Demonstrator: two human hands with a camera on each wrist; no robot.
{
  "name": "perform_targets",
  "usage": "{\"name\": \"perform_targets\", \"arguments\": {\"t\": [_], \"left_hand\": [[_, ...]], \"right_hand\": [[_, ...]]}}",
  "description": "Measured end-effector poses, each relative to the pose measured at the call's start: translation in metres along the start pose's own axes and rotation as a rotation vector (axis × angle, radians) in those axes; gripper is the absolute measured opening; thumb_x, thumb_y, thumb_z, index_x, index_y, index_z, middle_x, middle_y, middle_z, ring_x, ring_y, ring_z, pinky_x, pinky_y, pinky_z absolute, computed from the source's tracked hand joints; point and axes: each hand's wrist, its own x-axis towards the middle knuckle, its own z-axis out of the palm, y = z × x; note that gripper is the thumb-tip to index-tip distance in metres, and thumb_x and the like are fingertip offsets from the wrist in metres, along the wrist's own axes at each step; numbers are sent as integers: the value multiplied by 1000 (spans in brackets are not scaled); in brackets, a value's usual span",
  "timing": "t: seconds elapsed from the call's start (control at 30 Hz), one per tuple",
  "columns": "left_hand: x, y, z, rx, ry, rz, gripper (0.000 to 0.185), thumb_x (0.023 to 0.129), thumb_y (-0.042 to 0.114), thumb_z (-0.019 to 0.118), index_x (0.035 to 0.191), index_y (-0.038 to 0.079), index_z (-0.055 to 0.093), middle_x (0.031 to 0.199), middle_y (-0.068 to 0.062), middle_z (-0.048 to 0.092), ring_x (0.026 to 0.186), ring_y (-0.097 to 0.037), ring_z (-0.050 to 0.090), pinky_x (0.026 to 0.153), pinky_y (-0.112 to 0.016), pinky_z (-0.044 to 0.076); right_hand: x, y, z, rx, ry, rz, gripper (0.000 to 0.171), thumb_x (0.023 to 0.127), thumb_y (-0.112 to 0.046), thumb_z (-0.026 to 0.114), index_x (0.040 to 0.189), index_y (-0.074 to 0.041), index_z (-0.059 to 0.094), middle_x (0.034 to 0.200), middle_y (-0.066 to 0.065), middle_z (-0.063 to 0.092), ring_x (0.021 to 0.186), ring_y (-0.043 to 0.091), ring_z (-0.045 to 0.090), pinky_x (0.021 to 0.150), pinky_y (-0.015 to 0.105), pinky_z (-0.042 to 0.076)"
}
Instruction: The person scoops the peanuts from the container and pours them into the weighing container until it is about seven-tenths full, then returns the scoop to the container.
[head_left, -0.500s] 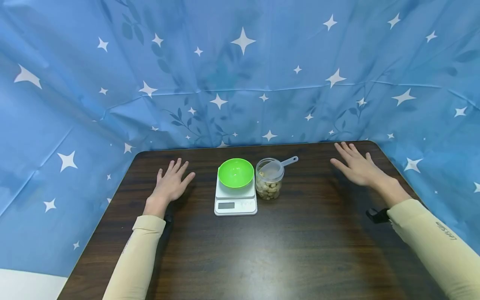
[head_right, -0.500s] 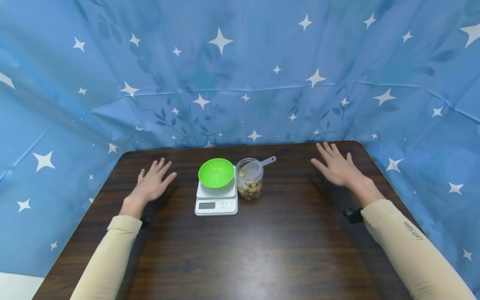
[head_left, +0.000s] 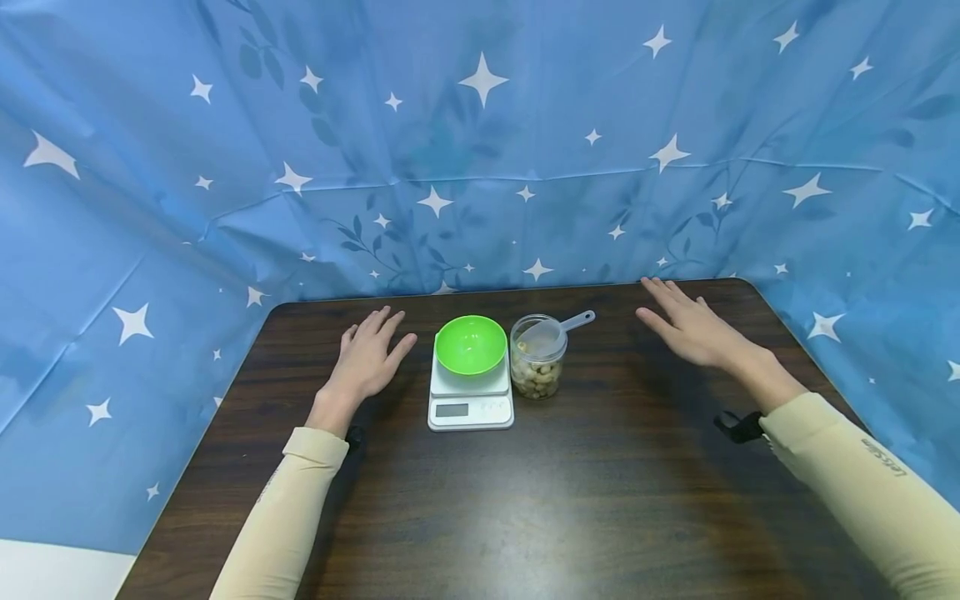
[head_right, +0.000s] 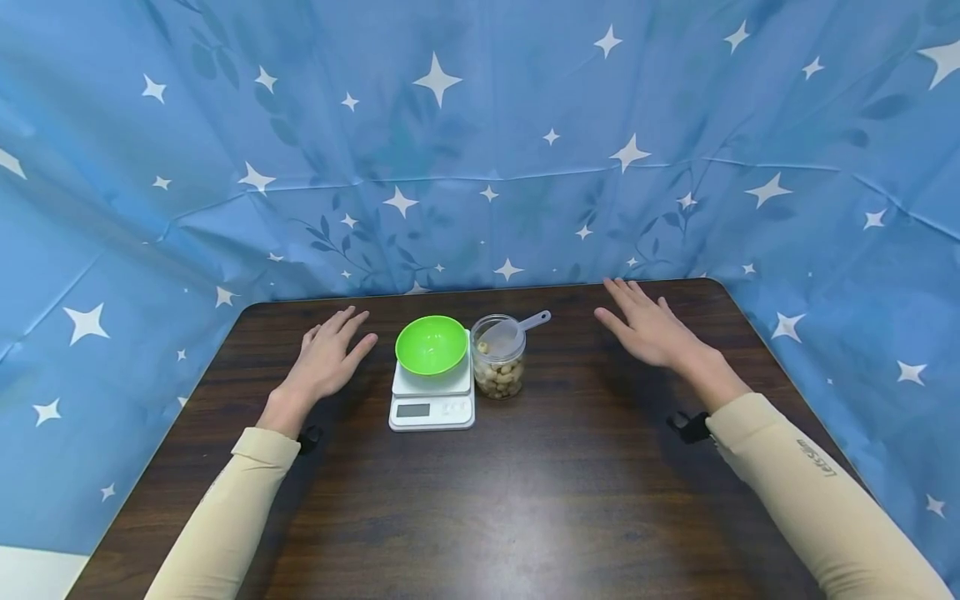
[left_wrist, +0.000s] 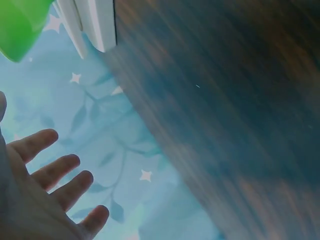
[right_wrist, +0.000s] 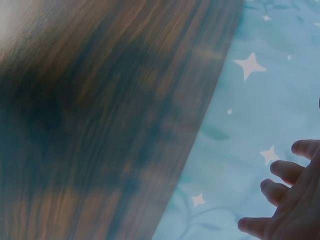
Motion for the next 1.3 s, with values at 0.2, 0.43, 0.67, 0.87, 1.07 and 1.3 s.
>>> {"name": "perform_targets", "arguments": {"t": [0.2, 0.43, 0.67, 0.87, 1.07, 1.3], "left_hand": [[3, 17, -2, -11, 13, 62, 68, 107, 55, 41, 158, 9, 41, 163, -18, 33, 151, -36, 25, 117, -62, 16], [11, 42, 1, -38, 25, 151, 68, 106, 56, 45, 156, 9, 44, 162, -16, 36, 149, -34, 29, 116, -62, 20], [18, 63, 7, -69, 11, 222, 68, 105, 56, 47, 156, 10, 45, 160, -12, 39, 149, -30, 31, 114, -60, 24], [20, 79, 14, -65, -24, 265, 71, 104, 60, 46, 157, 13, 43, 161, -10, 38, 149, -29, 32, 114, -58, 24], [22, 94, 20, -75, -23, 305, 76, 99, 63, 52, 157, 14, 43, 160, -8, 41, 147, -26, 35, 112, -59, 24], [24, 107, 26, -87, -41, 321, 82, 95, 66, 59, 157, 15, 43, 160, -5, 40, 146, -23, 36, 113, -59, 24]], "right_hand": [[-1, -19, 0, 55, 18, -51, 72, 111, -48, 37, 165, -5, 13, 169, 22, 12, 154, 41, 4, 114, 72, 7], [3, -37, 5, 62, 83, -121, 69, 112, -46, 38, 164, -4, 20, 165, 23, 25, 149, 44, 28, 116, 63, 23], [9, -55, 13, 77, 159, -161, 64, 111, -45, 39, 159, -3, 32, 153, 24, 46, 128, 42, 56, 105, 61, 39], [10, -68, 24, 124, 241, -180, 55, 111, -43, 42, 153, -8, 43, 140, 20, 61, 107, 34, 68, 91, 55, 50], [8, -78, 36, 134, 334, -156, 54, 109, -47, 44, 149, -11, 50, 99, 14, 75, 78, 27, 69, 77, 50, 51], [8, -92, 49, 158, 408, -93, 58, 105, -54, 51, 145, -12, 54, 113, 17, 75, 71, 27, 72, 78, 53, 53]]}}
